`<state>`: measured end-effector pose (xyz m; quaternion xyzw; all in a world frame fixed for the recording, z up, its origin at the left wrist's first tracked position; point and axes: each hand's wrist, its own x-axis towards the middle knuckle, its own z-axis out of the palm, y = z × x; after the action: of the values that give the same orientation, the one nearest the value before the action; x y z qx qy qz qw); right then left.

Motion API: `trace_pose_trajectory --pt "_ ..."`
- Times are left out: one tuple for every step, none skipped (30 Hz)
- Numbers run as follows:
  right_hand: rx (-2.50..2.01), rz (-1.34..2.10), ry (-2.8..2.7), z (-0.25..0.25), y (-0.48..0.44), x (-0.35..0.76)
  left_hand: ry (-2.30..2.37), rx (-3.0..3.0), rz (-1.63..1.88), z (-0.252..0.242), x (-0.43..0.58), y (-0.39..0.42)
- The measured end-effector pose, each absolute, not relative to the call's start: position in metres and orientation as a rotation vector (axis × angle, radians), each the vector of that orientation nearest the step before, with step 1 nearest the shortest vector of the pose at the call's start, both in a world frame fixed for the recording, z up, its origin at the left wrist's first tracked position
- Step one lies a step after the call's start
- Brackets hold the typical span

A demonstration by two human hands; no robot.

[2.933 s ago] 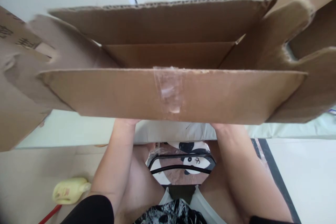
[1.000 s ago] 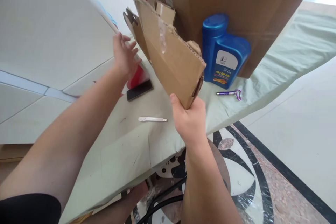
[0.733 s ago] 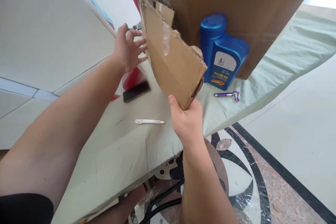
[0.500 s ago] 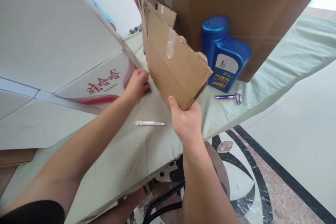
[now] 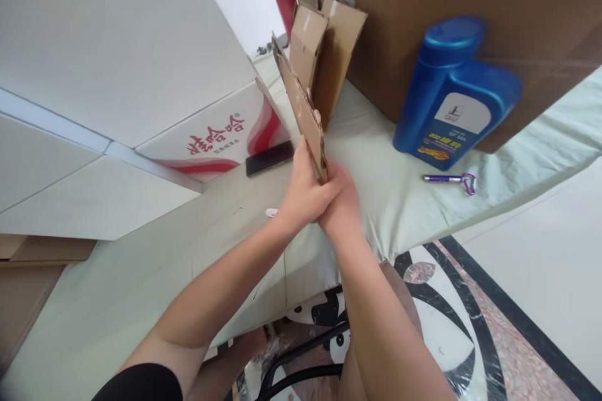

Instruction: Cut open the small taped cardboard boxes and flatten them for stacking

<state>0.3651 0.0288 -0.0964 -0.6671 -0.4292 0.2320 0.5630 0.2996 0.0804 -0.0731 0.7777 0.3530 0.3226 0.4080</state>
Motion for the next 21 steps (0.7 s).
trace_pose_trajectory --pt "-1.594 0.560 -1.026 -0.098 0.029 0.362 0.912 1.974 0.838 -0.077 0.303 0.087" --pt "-1.629 0.575 -1.029 -0.099 0.028 0.359 0.930 1.984 0.867 -0.080 0.305 0.095" --pt "-1.673 0.592 -1.030 -0.100 0.026 0.356 0.945 1.989 0.900 -0.082 0.306 0.103" --pt "-1.716 0.614 -1.035 -0.101 0.025 0.353 0.960 1.989 0.932 -0.084 0.308 0.111" --pt "-1.754 0.637 -1.049 -0.102 0.023 0.351 0.979 1.984 0.959 -0.085 0.309 0.119" --pt "-1.785 0.660 -1.069 -0.102 0.022 0.349 1.004 1.975 0.977 -0.085 0.312 0.128" --pt "-1.807 0.677 -1.089 -0.102 0.021 0.347 1.041 1.966 0.986 -0.085 0.315 0.136" --pt "-1.816 0.689 -1.105 -0.101 0.020 0.345 1.090 1.957 0.985 -0.085 0.319 0.144" --pt "-1.811 0.698 -1.113 -0.100 0.020 0.344 1.142 1.950 0.974 -0.084 0.324 0.153" --pt "-1.803 0.709 -1.113 -0.100 0.020 0.344 1.190 1.943 0.959 -0.083 0.329 0.161" --pt "-1.793 0.721 -1.107 -0.099 0.020 0.344 1.222 1.934 0.943 -0.082 0.333 0.169" --pt "-1.783 0.734 -1.097 -0.099 0.020 0.344 1.233 1.924 0.934 -0.081 0.336 0.177" --pt "-1.775 0.748 -1.085 -0.099 0.019 0.345 1.221 1.915 0.934 -0.080 0.339 0.186" --pt "-1.770 0.763 -1.071 -0.098 0.019 0.346 1.192 1.907 0.947 -0.079 0.340 0.194" --pt "-1.768 0.779 -1.056 -0.098 0.018 0.347 1.159 1.901 0.972 -0.078 0.340 0.202" --pt "-1.766 0.798 -1.040 -0.097 0.018 0.349 1.131 1.898 1.001 -0.077 0.339 0.209" --pt "-1.764 0.821 -1.025 -0.096 0.018 0.350 1.119 1.898 1.025 -0.075 0.337 0.215" --pt "-1.761 0.844 -1.008 -0.095 0.018 0.350 1.128 1.895 1.041 -0.074 0.335 0.220" --pt "-1.754 0.866 -0.993 -0.094 0.018 0.351 1.152 1.890 1.047 -0.072 0.333 0.223" --pt "-1.742 0.887 -0.978 -0.093 0.019 0.351 1.180 1.882 1.047 -0.070 0.332 0.226" --pt "-1.726 0.905 -0.962 -0.092 0.020 0.351 1.202 1.871 1.046 -0.068 0.332 0.228"
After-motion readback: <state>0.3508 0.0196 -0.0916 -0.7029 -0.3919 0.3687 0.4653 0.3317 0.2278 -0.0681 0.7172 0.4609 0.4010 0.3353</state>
